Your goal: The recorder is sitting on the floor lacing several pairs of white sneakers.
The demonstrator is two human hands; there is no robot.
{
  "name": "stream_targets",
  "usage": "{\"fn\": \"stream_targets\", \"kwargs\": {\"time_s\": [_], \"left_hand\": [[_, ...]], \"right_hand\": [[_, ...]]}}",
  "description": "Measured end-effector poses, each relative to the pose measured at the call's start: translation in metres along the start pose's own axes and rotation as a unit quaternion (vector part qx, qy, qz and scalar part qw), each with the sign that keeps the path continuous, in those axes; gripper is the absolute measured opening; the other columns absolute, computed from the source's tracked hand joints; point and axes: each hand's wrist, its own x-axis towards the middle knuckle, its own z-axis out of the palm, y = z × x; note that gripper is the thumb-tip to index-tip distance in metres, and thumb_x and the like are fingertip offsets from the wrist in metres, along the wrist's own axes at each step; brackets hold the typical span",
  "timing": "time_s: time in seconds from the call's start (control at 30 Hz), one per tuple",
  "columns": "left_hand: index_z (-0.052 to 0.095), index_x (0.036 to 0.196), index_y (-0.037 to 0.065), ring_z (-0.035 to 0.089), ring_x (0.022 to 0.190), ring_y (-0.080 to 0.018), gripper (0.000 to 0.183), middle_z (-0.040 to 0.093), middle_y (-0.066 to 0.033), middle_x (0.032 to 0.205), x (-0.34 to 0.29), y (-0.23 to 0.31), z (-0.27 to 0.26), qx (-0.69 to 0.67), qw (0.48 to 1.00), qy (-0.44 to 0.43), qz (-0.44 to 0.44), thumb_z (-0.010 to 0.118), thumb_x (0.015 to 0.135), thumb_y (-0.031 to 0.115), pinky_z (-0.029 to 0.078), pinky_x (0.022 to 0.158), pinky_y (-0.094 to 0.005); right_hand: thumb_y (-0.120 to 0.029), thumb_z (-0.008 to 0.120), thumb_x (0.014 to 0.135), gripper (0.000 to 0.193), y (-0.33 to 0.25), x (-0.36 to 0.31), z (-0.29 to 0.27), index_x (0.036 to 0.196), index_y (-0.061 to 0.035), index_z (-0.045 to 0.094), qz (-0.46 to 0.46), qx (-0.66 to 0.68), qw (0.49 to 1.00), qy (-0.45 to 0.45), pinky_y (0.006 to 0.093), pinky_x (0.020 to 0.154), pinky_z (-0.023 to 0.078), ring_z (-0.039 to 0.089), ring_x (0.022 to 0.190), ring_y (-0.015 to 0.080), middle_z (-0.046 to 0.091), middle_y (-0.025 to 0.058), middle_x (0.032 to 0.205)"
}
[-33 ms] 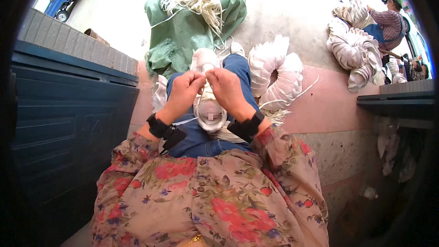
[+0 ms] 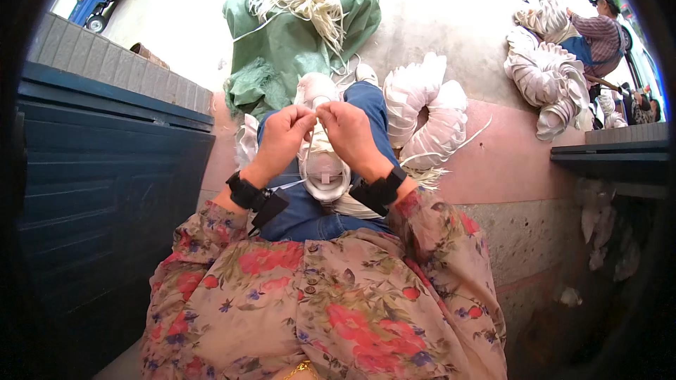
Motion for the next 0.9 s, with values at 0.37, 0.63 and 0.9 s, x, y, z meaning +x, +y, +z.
{"fn": "stream_targets", "kwargs": {"time_s": [0.37, 0.63, 0.9], "left_hand": [[0.061, 0.102, 0.017, 0.045, 0.103, -0.0312, 0.036, 0.053, -0.0039, 0.112, 0.003, -0.178, -0.132, 0.478, 0.874, -0.079, -0.027, 0.048, 0.073, -0.001, 0.041, 0.085, -0.0390], [0.060, 0.095, 0.015, 0.049, 0.099, -0.0307, 0.023, 0.056, -0.0055, 0.104, -0.047, -0.205, -0.190, 0.559, 0.826, -0.053, -0.047, 0.055, 0.074, 0.005, 0.045, 0.078, -0.0422], [0.058, 0.088, 0.001, 0.056, 0.063, -0.0114, 0.017, 0.060, -0.0051, 0.068, -0.104, -0.089, -0.254, 0.078, 0.968, 0.164, -0.171, 0.059, 0.071, 0.001, 0.044, 0.057, -0.0240]], "right_hand": [[-0.011, 0.056, 0.082, 0.026, 0.077, -0.028, -0.061, 0.104, 0.0021, 0.054, 0.101, -0.147, 0.983, 0.045, 0.0313, 0.068, 0.045, 0.057, 0.074, 0.0226, 0.059, 0.0143, 0.084], [-0.009, 0.056, 0.081, 0.021, 0.084, -0.084, -0.076, 0.100, 0.0009, 0.058, 0.160, -0.181, 0.969, 0.052, 0.0306, 0.068, 0.047, 0.061, 0.081, 0.0209, 0.062, 0.0148, 0.089], [-0.011, 0.059, 0.079, 0.019, 0.013, -0.034, 0.026, 0.095, -0.0020, 0.058, -0.017, -0.105, 0.982, -0.159, 0.0337, 0.069, 0.047, 0.058, 0.079, 0.0303, 0.059, 0.0151, 0.084]]}}
